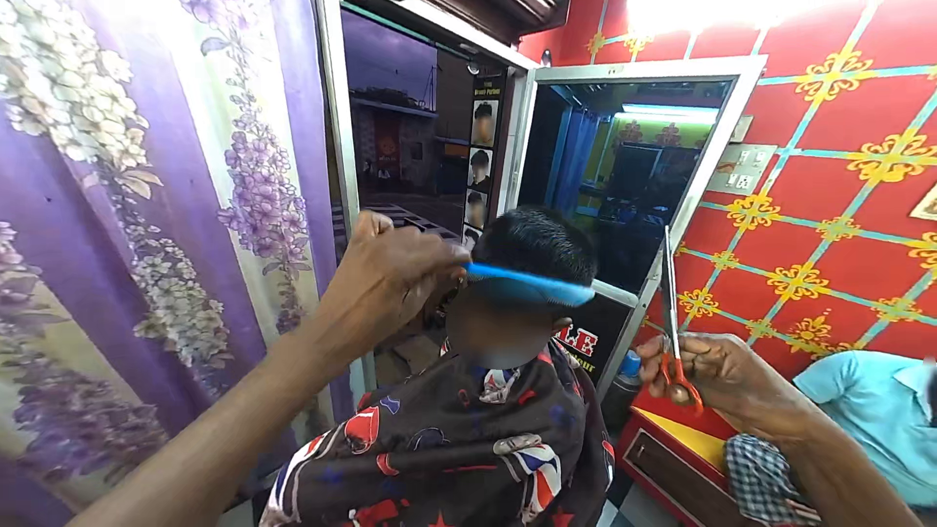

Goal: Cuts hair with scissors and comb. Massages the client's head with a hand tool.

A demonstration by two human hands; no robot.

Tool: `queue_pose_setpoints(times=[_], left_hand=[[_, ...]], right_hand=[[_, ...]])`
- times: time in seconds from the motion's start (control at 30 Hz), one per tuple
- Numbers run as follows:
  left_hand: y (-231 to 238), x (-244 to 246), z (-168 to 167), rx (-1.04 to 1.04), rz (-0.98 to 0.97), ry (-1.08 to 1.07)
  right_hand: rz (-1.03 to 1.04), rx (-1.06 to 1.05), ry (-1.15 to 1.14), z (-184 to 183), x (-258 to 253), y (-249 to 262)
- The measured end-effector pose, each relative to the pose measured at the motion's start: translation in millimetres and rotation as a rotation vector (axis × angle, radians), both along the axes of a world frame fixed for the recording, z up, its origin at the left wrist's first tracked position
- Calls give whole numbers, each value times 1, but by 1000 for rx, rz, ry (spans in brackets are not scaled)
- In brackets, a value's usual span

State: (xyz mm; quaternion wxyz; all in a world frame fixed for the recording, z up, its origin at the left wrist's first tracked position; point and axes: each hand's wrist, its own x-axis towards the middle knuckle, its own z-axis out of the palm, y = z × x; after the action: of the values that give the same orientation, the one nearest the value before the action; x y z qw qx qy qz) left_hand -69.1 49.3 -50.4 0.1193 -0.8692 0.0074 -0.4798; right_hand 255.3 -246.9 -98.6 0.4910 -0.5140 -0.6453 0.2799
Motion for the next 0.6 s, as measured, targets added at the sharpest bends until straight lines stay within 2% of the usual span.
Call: queue_pose_setpoints(times=[0.1, 0.2, 0.27, 0.33, 0.43, 0.6], left_hand=[[3, -18, -34, 164, 42, 62], [-7, -23, -43, 320, -50, 21], [-31, -16, -35, 319, -69, -79], [-59, -7, -21, 269, 31, -133], [-77, -2, -7, 246, 211, -49], [-68, -18, -37, 248, 235, 50]], right_hand=[[174, -59, -111, 2, 9, -10], [321, -134, -188, 6, 19, -14], [368, -176, -209, 4, 26, -11], [372, -182, -210, -1, 34, -6], [375, -194, -199, -6, 50, 3], [427, -235, -319, -10, 64, 27]])
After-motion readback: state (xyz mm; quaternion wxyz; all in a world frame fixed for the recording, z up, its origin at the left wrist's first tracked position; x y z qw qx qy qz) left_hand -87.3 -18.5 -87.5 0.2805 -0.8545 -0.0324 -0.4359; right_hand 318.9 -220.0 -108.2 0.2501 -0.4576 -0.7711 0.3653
